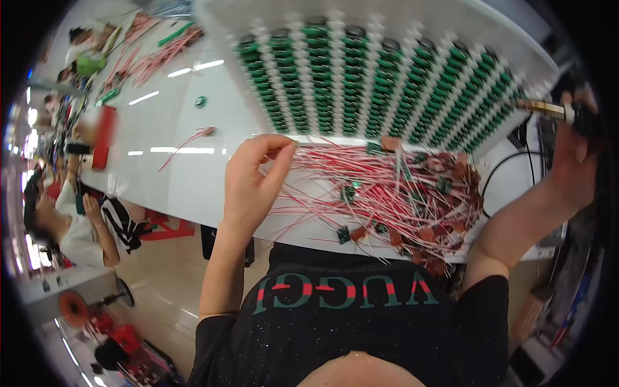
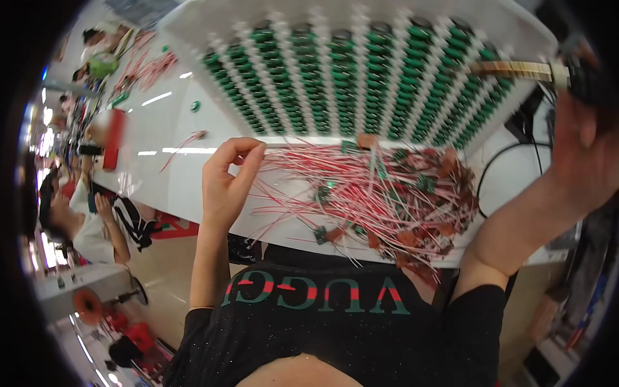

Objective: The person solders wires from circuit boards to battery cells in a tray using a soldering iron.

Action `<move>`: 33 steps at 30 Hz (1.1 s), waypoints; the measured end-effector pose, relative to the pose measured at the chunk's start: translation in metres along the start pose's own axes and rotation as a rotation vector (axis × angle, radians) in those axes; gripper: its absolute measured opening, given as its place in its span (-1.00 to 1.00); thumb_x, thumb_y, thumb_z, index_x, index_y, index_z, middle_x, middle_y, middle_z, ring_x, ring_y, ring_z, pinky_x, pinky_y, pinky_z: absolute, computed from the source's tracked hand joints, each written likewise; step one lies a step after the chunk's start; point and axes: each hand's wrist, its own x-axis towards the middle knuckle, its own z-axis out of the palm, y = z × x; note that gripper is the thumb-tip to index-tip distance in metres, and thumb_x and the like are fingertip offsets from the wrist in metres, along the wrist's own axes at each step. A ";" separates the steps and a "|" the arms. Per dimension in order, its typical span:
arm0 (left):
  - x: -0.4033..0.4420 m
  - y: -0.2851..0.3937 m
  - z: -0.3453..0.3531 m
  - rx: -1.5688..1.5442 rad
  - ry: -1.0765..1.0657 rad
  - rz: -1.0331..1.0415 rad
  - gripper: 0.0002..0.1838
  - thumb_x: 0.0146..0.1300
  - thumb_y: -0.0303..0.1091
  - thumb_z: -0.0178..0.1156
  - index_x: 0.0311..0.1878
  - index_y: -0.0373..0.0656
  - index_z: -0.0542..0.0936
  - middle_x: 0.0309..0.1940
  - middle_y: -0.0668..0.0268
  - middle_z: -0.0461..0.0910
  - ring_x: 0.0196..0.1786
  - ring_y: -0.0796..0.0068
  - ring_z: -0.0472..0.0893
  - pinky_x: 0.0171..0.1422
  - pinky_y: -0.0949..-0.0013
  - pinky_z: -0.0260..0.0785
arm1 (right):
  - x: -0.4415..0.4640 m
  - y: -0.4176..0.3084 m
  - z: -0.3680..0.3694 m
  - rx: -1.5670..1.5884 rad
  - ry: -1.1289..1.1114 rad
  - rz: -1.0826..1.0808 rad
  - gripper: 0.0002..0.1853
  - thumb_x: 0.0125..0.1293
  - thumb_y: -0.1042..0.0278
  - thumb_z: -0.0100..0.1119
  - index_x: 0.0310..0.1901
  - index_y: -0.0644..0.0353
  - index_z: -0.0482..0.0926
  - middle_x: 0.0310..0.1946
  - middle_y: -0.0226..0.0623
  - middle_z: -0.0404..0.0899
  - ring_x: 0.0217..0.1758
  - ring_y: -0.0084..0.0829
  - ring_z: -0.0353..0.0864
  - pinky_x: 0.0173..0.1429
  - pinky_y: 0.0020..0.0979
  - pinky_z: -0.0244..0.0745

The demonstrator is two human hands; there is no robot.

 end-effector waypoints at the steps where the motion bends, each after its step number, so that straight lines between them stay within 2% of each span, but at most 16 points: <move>1: 0.002 0.009 0.013 -0.036 -0.066 0.010 -0.89 0.13 -0.45 0.18 -0.32 -0.28 0.55 -0.45 0.25 0.55 -0.39 0.48 0.52 -0.29 0.46 0.34 | 0.006 0.012 0.006 -0.051 -0.090 -0.180 -0.64 0.35 0.06 -0.14 -0.24 0.27 0.36 -0.50 -0.27 0.44 -0.65 -0.58 0.28 -0.53 -0.61 0.18; 2: 0.004 0.020 0.025 -0.066 -0.125 0.025 -0.89 0.14 -0.43 0.17 -0.31 -0.28 0.56 -0.47 0.29 0.56 -0.41 0.54 0.50 -0.31 0.49 0.32 | 0.012 0.020 0.012 -0.066 -0.157 -0.316 -0.61 0.38 0.01 -0.20 -0.25 0.26 0.35 -0.63 -0.31 0.46 -0.79 -0.66 0.24 -0.72 -0.70 0.16; 3: 0.007 0.031 0.036 -0.090 -0.180 0.040 -0.88 0.16 -0.42 0.17 -0.30 -0.28 0.57 -0.48 0.32 0.56 -0.43 0.61 0.48 -0.34 0.52 0.30 | 0.014 0.018 0.012 -0.089 -0.154 -0.308 -0.61 0.38 0.02 -0.19 -0.25 0.26 0.35 -0.61 -0.31 0.46 -0.77 -0.66 0.24 -0.71 -0.70 0.16; 5: 0.016 0.051 0.062 -0.029 -0.264 0.072 -0.84 0.12 -0.35 0.20 -0.32 -0.25 0.58 -0.51 0.30 0.55 -0.47 0.51 0.51 -0.41 0.46 0.30 | 0.011 0.008 0.010 -0.089 -0.106 -0.171 -0.62 0.37 0.03 -0.18 -0.24 0.27 0.36 -0.59 -0.30 0.46 -0.75 -0.65 0.25 -0.68 -0.70 0.16; 8: 0.025 0.063 0.093 0.292 -0.220 0.251 -0.76 0.06 -0.19 0.23 -0.37 -0.19 0.57 -0.52 0.28 0.52 -0.45 0.33 0.53 -0.40 0.33 0.33 | 0.007 0.001 0.010 -0.090 -0.077 -0.085 -0.63 0.37 0.05 -0.17 -0.23 0.27 0.37 -0.56 -0.28 0.46 -0.71 -0.65 0.26 -0.64 -0.70 0.16; 11: 0.020 0.062 0.103 0.298 -0.233 0.351 -0.78 0.04 -0.23 0.23 -0.34 -0.18 0.55 -0.52 0.28 0.51 -0.43 0.33 0.53 -0.39 0.32 0.33 | 0.002 0.000 0.007 -0.096 -0.050 -0.022 -0.64 0.36 0.07 -0.16 -0.22 0.28 0.37 -0.52 -0.27 0.46 -0.67 -0.65 0.27 -0.61 -0.69 0.17; 15: 0.018 0.056 0.091 0.137 -0.372 0.177 -0.85 0.02 -0.38 0.20 -0.34 -0.22 0.53 -0.44 0.22 0.53 -0.40 0.31 0.53 -0.33 0.34 0.34 | -0.002 0.001 0.006 -0.095 -0.025 0.032 -0.65 0.35 0.09 -0.14 -0.21 0.29 0.38 -0.48 -0.25 0.46 -0.62 -0.65 0.28 -0.56 -0.69 0.17; 16: 0.017 0.052 0.088 0.110 -0.388 0.173 -0.86 0.04 -0.45 0.20 -0.30 -0.22 0.52 -0.44 0.29 0.54 -0.42 0.47 0.51 -0.34 0.43 0.34 | -0.001 0.000 0.006 -0.092 -0.021 0.045 -0.65 0.35 0.10 -0.13 -0.20 0.29 0.39 -0.46 -0.24 0.46 -0.61 -0.65 0.29 -0.55 -0.69 0.17; 19: 0.013 0.052 0.079 -0.238 -0.456 -0.165 -0.81 0.06 -0.50 0.20 -0.23 -0.24 0.49 -0.44 0.40 0.51 -0.39 0.65 0.45 -0.31 0.56 0.30 | -0.003 0.000 0.007 -0.094 -0.015 0.085 -0.66 0.34 0.12 -0.12 -0.19 0.30 0.39 -0.43 -0.23 0.46 -0.58 -0.64 0.30 -0.51 -0.69 0.18; 20: 0.013 0.053 0.076 -0.315 -0.430 -0.189 -0.75 0.08 -0.56 0.17 -0.14 -0.25 0.45 -0.39 0.44 0.47 -0.34 0.75 0.40 -0.27 0.64 0.26 | -0.003 -0.001 0.008 -0.097 -0.014 0.097 -0.66 0.34 0.13 -0.12 -0.19 0.30 0.40 -0.42 -0.23 0.46 -0.56 -0.64 0.30 -0.50 -0.69 0.18; 23: 0.011 0.062 0.058 -0.741 -0.286 -0.317 -0.76 0.14 -0.56 0.13 -0.09 -0.27 0.43 -0.35 0.39 0.50 -0.37 0.69 0.43 -0.26 0.61 0.31 | -0.009 -0.003 0.013 -0.105 -0.025 0.150 -0.67 0.33 0.15 -0.10 -0.18 0.31 0.41 -0.38 -0.21 0.46 -0.53 -0.64 0.31 -0.46 -0.68 0.18; 26: 0.010 0.081 0.028 -0.927 -0.212 -0.276 -0.72 0.16 -0.60 0.07 -0.04 -0.28 0.40 -0.33 0.31 0.46 -0.32 0.58 0.46 -0.24 0.51 0.34 | -0.022 -0.014 0.028 -0.149 -0.074 0.221 -0.68 0.33 0.16 -0.09 -0.17 0.32 0.41 -0.35 -0.20 0.46 -0.49 -0.64 0.32 -0.42 -0.68 0.19; 27: 0.009 0.090 0.017 -0.978 -0.187 -0.263 -0.72 0.15 -0.61 0.06 -0.03 -0.28 0.39 -0.34 0.28 0.46 -0.32 0.54 0.47 -0.25 0.46 0.35 | -0.026 -0.017 0.041 -0.238 -0.102 0.177 -0.68 0.31 0.16 -0.07 -0.19 0.32 0.42 -0.38 -0.23 0.45 -0.49 -0.64 0.32 -0.41 -0.67 0.20; 28: 0.008 0.097 0.008 -0.975 -0.181 -0.184 -0.75 0.16 -0.61 0.03 -0.06 -0.29 0.40 -0.30 0.23 0.45 -0.33 0.50 0.49 -0.28 0.43 0.38 | -0.031 -0.019 0.055 -0.327 -0.126 0.130 -0.68 0.30 0.16 -0.06 -0.21 0.32 0.42 -0.41 -0.27 0.43 -0.49 -0.64 0.32 -0.40 -0.65 0.21; 30: 0.010 0.104 0.001 -0.840 -0.135 -0.018 -0.76 0.17 -0.62 0.02 -0.07 -0.29 0.41 -0.26 0.22 0.44 -0.33 0.50 0.49 -0.28 0.43 0.39 | -0.042 -0.019 0.070 -0.304 -0.214 0.140 -0.69 0.25 0.18 0.02 -0.24 0.34 0.44 -0.44 -0.29 0.43 -0.47 -0.61 0.37 -0.35 -0.62 0.26; 33: 0.014 0.115 0.000 -0.728 -0.123 0.149 -0.77 0.16 -0.65 0.00 -0.09 -0.30 0.42 -0.20 0.20 0.41 -0.32 0.51 0.50 -0.27 0.46 0.43 | -0.044 -0.018 0.079 -0.197 -0.471 0.332 -0.73 0.15 0.27 0.18 -0.25 0.34 0.50 -0.46 -0.32 0.48 -0.40 -0.54 0.46 -0.27 -0.59 0.33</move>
